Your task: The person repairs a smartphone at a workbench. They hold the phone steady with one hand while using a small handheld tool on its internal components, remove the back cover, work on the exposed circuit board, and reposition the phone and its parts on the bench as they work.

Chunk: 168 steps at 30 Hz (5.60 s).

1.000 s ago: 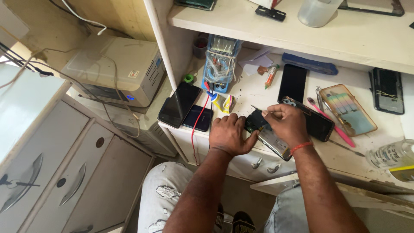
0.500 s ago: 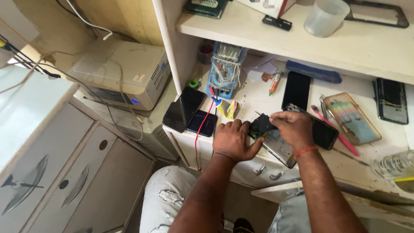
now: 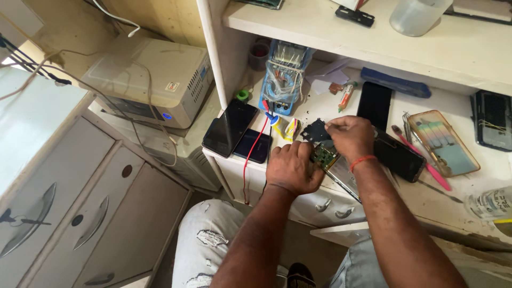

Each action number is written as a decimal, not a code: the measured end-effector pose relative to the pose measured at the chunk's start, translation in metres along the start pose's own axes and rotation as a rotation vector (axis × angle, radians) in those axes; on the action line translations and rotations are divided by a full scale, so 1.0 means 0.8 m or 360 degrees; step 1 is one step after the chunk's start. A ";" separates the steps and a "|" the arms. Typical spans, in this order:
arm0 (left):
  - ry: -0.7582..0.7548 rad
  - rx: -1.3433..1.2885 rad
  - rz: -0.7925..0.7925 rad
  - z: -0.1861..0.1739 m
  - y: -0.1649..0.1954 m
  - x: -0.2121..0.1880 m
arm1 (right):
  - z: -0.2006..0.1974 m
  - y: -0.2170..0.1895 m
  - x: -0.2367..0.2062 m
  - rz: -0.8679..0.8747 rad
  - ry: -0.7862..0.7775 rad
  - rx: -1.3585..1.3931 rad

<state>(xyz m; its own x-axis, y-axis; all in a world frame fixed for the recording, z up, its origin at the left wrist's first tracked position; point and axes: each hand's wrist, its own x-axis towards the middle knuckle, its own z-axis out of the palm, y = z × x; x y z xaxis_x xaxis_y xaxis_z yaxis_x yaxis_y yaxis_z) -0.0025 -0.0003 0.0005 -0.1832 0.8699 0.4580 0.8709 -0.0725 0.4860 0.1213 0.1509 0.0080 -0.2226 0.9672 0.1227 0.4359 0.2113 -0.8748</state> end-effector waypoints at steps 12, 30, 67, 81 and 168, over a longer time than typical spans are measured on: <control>0.0163 0.0066 0.0149 0.001 0.001 -0.002 | -0.067 -0.026 -0.009 0.0274 -0.0031 -0.0257; 0.0117 0.0121 0.0283 -0.001 -0.002 -0.002 | -0.175 0.035 -0.091 -0.0315 0.0021 -0.0973; 0.0147 0.0150 0.0242 0.005 -0.004 -0.003 | -0.187 0.065 -0.075 0.0418 -0.0225 0.0626; 0.0118 0.0120 0.0273 -0.006 0.002 -0.002 | -0.139 0.064 -0.079 0.0348 -0.0209 0.0165; -0.0125 0.0273 0.0755 -0.015 -0.005 -0.004 | -0.130 -0.046 -0.122 -0.0470 -0.0232 -0.1409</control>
<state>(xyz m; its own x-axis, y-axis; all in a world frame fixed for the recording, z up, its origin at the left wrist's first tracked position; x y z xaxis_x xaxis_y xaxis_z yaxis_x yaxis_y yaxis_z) -0.0106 -0.0090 0.0062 0.2797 0.7950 0.5383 0.9135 -0.3929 0.1056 0.2179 0.0638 0.0768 -0.5105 0.8428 0.1704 0.8348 0.5333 -0.1367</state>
